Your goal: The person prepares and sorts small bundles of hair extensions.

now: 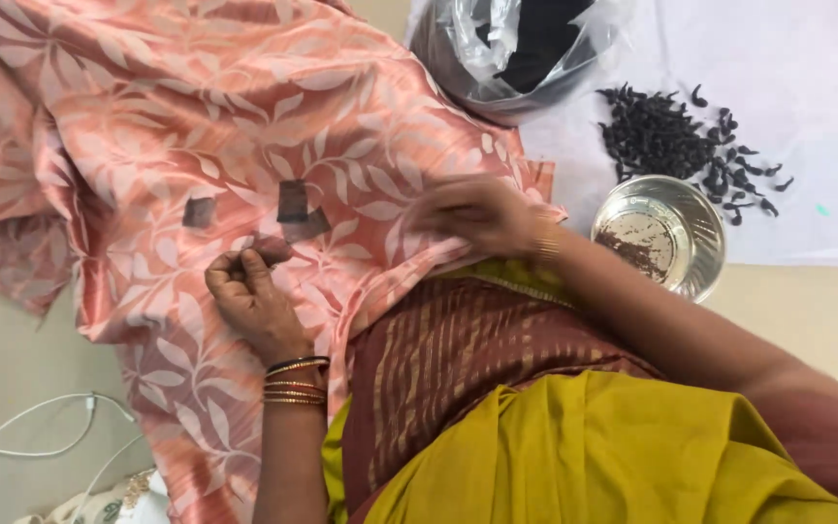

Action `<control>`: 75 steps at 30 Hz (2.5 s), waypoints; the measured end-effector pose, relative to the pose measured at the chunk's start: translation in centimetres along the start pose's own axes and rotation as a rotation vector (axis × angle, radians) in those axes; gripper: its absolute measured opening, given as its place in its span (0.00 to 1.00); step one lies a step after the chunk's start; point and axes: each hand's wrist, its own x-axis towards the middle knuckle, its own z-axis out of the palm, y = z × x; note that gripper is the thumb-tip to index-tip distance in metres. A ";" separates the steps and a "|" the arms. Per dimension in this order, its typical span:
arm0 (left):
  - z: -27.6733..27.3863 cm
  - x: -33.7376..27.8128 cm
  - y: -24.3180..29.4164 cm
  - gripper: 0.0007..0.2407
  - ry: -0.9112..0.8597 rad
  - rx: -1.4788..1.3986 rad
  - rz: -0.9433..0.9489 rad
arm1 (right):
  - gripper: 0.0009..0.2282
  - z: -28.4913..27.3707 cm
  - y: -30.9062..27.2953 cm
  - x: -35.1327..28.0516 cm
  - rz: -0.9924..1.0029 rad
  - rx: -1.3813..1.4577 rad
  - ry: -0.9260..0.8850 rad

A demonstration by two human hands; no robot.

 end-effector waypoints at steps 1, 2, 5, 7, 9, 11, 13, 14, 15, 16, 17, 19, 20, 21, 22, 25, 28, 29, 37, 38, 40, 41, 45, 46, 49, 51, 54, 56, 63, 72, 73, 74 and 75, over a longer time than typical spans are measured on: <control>0.0 0.1 0.1 0.04 0.002 0.002 -0.007 | 0.08 -1.3 1.4 -3.0 0.007 0.003 -0.001; 0.1 0.2 0.2 0.04 -0.032 -0.021 -0.019 | 0.08 -2.7 2.8 -6.0 0.124 0.015 0.153; 0.5 0.2 0.4 0.05 -0.084 -0.078 -0.089 | 0.06 -6.5 4.6 -13.9 0.532 -0.101 0.483; 0.7 0.3 0.4 0.06 -0.105 -0.114 -0.145 | 0.06 -8.3 5.5 -18.3 0.821 -0.233 0.656; 0.8 0.3 0.0 0.08 -0.108 -0.129 -0.243 | 0.14 -9.7 6.8 -22.7 1.017 -0.495 0.661; 1.0 -0.1 0.6 0.08 -0.120 -0.136 -0.291 | 0.18 -9.7 8.1 -25.3 1.165 -0.635 0.602; 1.1 -0.3 1.1 0.07 -0.129 -0.137 -0.333 | 0.21 -9.1 9.2 -27.0 1.306 -0.767 0.530; 1.1 -0.4 1.3 0.07 -0.154 -0.113 -0.336 | 0.21 -8.5 9.7 -27.3 1.395 -0.697 0.515; 1.1 -0.4 1.7 0.06 -0.175 -0.087 -0.337 | 0.21 -8.0 10.2 -27.5 1.480 -0.624 0.494; 1.1 -0.4 1.6 0.06 -0.179 -0.084 -0.340 | 0.21 -7.4 10.5 -27.3 1.484 -0.620 0.495; 1.0 -0.4 1.5 0.06 -0.198 -0.080 -0.358 | 0.20 -6.8 10.9 -27.1 1.459 -0.581 0.481; 0.9 -0.5 1.3 0.06 -0.221 -0.072 -0.375 | 0.19 -6.4 11.4 -26.7 1.435 -0.537 0.469; 1.0 -0.5 1.2 0.07 -0.224 -0.053 -0.386 | 0.17 -6.5 11.6 -26.6 1.373 -0.376 0.582; 1.0 -0.4 1.1 0.08 -0.229 -0.034 -0.393 | 0.16 -6.6 11.8 -26.3 1.301 -0.213 0.694; 1.0 -0.4 1.3 0.08 -0.235 -0.031 -0.389 | 0.16 -6.7 11.5 -26.2 1.298 -0.207 0.699; 1.1 -0.6 1.4 0.10 -0.239 -0.031 -0.406 | 0.16 -6.9 10.9 -26.1 1.182 -0.541 0.629; 1.0 -0.9 1.6 0.10 -0.267 -0.006 -0.433 | 0.17 -6.0 10.2 -25.5 1.007 -0.599 0.566; 1.1 -0.9 1.8 0.10 -0.274 -0.032 -0.455 | 0.21 -5.6 9.7 -25.0 0.990 -0.739 0.412; 1.7 -1.3 2.2 0.09 -0.274 -0.087 -0.630 | 0.17 -5.4 14.4 -27.6 0.936 -0.953 0.234; 1.9 -1.4 2.3 0.10 -0.268 -0.096 -0.660 | 0.19 -5.5 14.4 -28.1 0.840 -0.904 0.333; 1.9 -1.7 1.4 0.11 -0.230 -0.114 -0.679 | 0.21 -6.4 14.1 -28.4 0.718 -0.859 0.403; 1.3 -1.8 0.6 0.12 -0.269 -0.188 -0.712 | 0.21 -6.6 14.0 -28.0 0.791 -0.766 0.546; 1.3 -1.9 -0.6 0.13 -0.328 -0.245 -0.713 | 0.26 -8.9 18.5 -31.6 0.844 -0.268 0.853; 1.1 -1.9 -0.7 0.13 -0.280 -0.235 -0.685 | 0.26 -9.5 18.8 -31.5 0.818 -0.255 0.805; 1.0 -1.7 -0.8 0.14 -0.330 -0.292 -0.713 | 0.19 -10.9 17.2 -29.6 0.653 0.227 0.870; 1.4 -1.5 -0.5 0.14 -0.340 -0.289 -0.779 | 0.17 -10.8 13.7 -25.6 0.656 0.208 0.971; 1.9 -1.1 0.6 0.13 -0.327 -0.259 -0.840 | 0.15 -9.0 6.0 -15.2 0.649 0.227 0.853; 1.9 -0.8 0.1 0.12 -0.331 -0.284 -0.850 | 0.14 -7.5 3.8 -10.1 0.600 0.280 0.730; 1.4 -0.7 -3.9 0.13 -0.352 -0.383 -0.883 | 0.15 2.2 1.7 5.4 0.415 0.257 0.207; 1.8 -0.2 -6.5 0.09 -0.396 -0.513 -0.915 | 0.16 8.7 6.8 7.4 0.000 -0.592 0.030; 2.1 -0.2 -6.6 0.09 -0.397 -0.520 -0.923 | 0.16 8.6 6.8 7.3 0.009 -0.597 0.027; 2.3 -0.2 -6.7 0.09 -0.394 -0.517 -0.919 | 0.15 8.4 6.7 7.2 0.020 -0.559 0.004; 2.5 -0.1 -6.7 0.09 -0.388 -0.514 -0.912 | 0.13 8.3 6.6 7.2 0.029 -0.520 -0.020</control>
